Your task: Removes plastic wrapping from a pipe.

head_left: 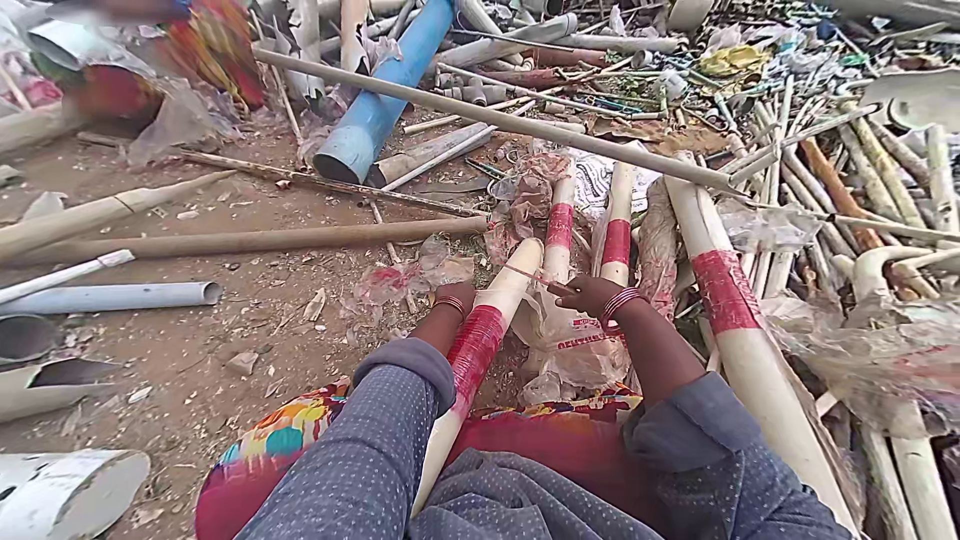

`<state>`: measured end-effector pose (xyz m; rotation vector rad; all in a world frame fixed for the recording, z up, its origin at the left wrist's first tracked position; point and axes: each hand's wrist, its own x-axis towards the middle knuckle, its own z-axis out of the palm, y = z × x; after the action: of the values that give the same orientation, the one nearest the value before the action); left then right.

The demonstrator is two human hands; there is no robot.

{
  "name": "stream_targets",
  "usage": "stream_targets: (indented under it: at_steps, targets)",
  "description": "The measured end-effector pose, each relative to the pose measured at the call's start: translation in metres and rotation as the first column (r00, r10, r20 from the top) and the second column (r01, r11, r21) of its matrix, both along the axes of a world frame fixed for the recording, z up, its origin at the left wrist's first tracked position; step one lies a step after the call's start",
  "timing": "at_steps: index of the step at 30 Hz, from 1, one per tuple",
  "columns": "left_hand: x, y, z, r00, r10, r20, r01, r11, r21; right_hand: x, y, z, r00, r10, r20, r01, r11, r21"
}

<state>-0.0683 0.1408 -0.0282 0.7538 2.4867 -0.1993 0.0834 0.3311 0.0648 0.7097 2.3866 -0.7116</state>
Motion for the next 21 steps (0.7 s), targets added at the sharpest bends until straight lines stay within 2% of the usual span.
stream_targets:
  at_steps: [3,7,10,14,18,19,21]
  targets:
    - [0.004,0.001,0.004,1.000,-0.013,-0.006,0.013,1.000,-0.013,0.012,0.000,0.016,0.992,0.037,0.124,-0.038,0.999,0.000]
    - [0.006,0.003,0.004,1.000,-0.011,-0.012,0.010,1.000,-0.029,0.032,0.007,0.026,0.986,0.017,0.165,-0.016,1.000,-0.007]
    - [0.007,0.002,0.002,1.000,0.011,-0.018,-0.011,1.000,-0.002,0.037,0.005,0.016,0.978,0.028,0.205,-0.030,1.000,0.008]
    - [0.007,0.003,0.001,1.000,0.014,-0.019,-0.014,1.000,0.004,0.034,-0.022,0.005,0.967,0.093,0.238,-0.098,0.995,0.012]
    - [0.011,0.004,-0.001,1.000,0.004,-0.026,-0.003,1.000,0.016,0.025,-0.064,0.018,0.946,0.171,0.274,-0.201,0.976,0.086]
    - [0.012,0.005,0.001,1.000,0.001,-0.016,-0.001,1.000,0.012,0.023,-0.069,0.010,0.950,0.177,0.258,-0.208,0.973,0.099]
    - [0.014,0.007,0.002,1.000,0.007,0.016,-0.008,1.000,0.016,0.018,-0.067,-0.036,0.975,0.150,0.161,-0.176,0.971,0.161]
